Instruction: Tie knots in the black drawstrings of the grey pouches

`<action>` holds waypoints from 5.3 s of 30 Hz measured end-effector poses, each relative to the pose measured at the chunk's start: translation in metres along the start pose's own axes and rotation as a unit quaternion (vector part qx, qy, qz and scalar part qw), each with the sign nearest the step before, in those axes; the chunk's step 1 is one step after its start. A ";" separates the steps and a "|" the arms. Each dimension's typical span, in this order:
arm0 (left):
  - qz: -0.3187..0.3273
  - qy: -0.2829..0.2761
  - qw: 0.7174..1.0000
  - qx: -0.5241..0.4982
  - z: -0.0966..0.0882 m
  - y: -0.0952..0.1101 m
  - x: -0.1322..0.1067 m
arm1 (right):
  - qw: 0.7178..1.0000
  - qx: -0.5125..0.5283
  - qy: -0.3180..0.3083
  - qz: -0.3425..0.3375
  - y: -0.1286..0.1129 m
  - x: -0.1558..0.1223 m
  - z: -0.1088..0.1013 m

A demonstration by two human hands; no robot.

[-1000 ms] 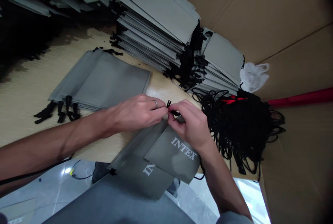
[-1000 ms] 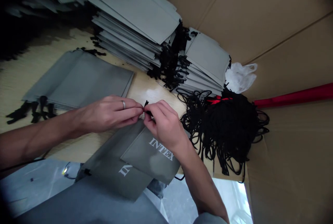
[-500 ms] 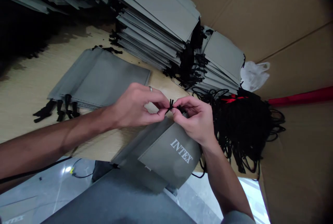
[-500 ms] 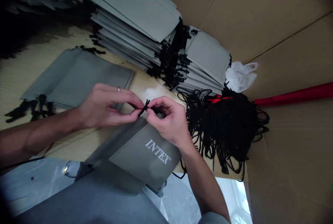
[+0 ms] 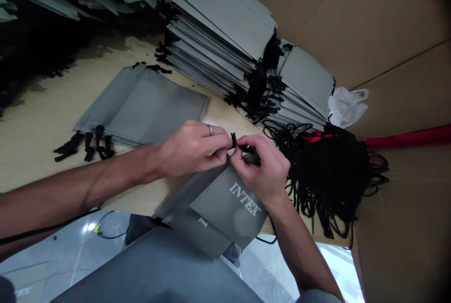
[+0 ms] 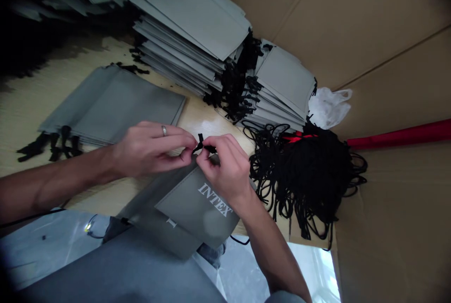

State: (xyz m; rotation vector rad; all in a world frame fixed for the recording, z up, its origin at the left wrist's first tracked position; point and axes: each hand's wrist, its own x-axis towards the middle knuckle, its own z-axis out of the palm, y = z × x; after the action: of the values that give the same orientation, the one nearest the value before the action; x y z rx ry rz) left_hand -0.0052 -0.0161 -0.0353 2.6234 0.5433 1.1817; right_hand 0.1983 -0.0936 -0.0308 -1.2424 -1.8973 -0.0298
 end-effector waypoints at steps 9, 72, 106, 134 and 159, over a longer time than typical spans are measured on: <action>-0.045 0.007 0.996 -0.074 -0.001 0.006 0.003 | 0.990 0.072 0.002 0.125 -0.001 -0.004 -0.003; -0.160 -0.197 0.946 -0.200 -0.009 -0.005 0.011 | 0.964 0.185 -0.143 0.126 0.005 0.009 -0.022; -0.217 -0.225 0.912 -0.266 -0.022 -0.015 0.017 | 0.917 0.316 -0.128 0.207 0.012 0.009 -0.025; -0.197 -0.218 0.901 -0.320 -0.028 -0.016 0.021 | 0.916 0.326 -0.109 0.206 0.004 0.011 -0.023; -0.177 -0.072 0.955 -0.229 -0.016 0.001 0.012 | 0.923 0.296 -0.087 0.228 -0.003 0.010 -0.021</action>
State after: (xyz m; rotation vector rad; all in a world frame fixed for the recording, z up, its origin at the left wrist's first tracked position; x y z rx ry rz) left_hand -0.0100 -0.0116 -0.0166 2.0902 0.5958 0.8689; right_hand 0.2076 -0.0973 -0.0098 -1.2410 -1.5337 0.8640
